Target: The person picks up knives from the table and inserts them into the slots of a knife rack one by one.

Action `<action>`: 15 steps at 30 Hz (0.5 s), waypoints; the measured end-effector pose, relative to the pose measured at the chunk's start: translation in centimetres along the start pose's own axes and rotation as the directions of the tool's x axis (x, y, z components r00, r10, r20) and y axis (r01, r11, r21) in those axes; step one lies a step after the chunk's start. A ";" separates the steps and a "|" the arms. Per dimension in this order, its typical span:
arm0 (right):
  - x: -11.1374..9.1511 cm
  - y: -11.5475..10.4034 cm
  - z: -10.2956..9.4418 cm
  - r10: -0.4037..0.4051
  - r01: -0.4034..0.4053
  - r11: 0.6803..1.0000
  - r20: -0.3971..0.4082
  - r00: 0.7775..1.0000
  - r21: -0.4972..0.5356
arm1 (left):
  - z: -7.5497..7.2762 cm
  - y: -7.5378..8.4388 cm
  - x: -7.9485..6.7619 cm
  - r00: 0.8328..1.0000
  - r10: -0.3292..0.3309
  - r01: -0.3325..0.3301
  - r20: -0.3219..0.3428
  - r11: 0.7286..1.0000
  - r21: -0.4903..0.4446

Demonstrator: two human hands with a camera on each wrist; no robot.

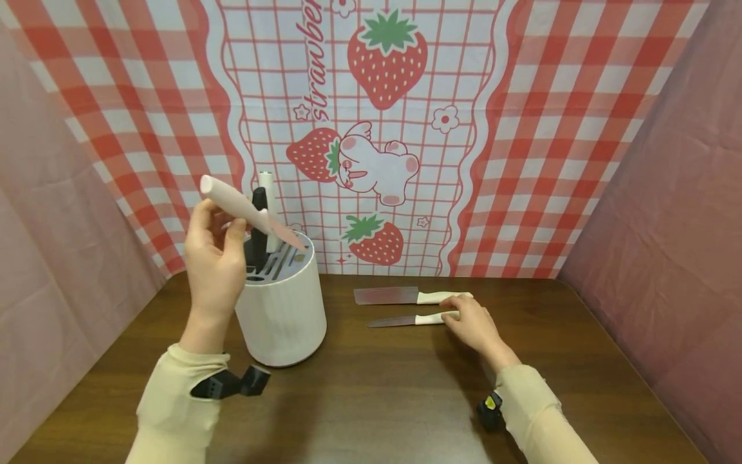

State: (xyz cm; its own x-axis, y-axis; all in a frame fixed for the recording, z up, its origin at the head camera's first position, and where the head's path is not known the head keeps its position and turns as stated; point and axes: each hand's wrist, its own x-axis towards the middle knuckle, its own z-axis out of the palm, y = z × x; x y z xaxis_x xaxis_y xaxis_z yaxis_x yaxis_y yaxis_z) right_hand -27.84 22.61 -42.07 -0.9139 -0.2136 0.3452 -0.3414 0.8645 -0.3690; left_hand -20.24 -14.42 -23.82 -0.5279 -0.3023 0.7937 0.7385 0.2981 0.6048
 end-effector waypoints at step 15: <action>-0.4 0.6 0.9 0.024 -0.021 0.996 0.036 0.999 -0.092 | -0.1 -1.0 0.1 0.992 0.115 -0.108 -0.055 0.987 0.120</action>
State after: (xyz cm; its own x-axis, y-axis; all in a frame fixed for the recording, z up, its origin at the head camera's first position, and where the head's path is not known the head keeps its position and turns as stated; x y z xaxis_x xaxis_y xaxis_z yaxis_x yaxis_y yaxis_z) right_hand -27.91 22.79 -43.20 -0.9290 -0.2089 0.3055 -0.3010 0.9068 -0.2952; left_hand -21.00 -14.88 -24.36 -0.4154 -0.3158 0.8530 0.7354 0.4354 0.5193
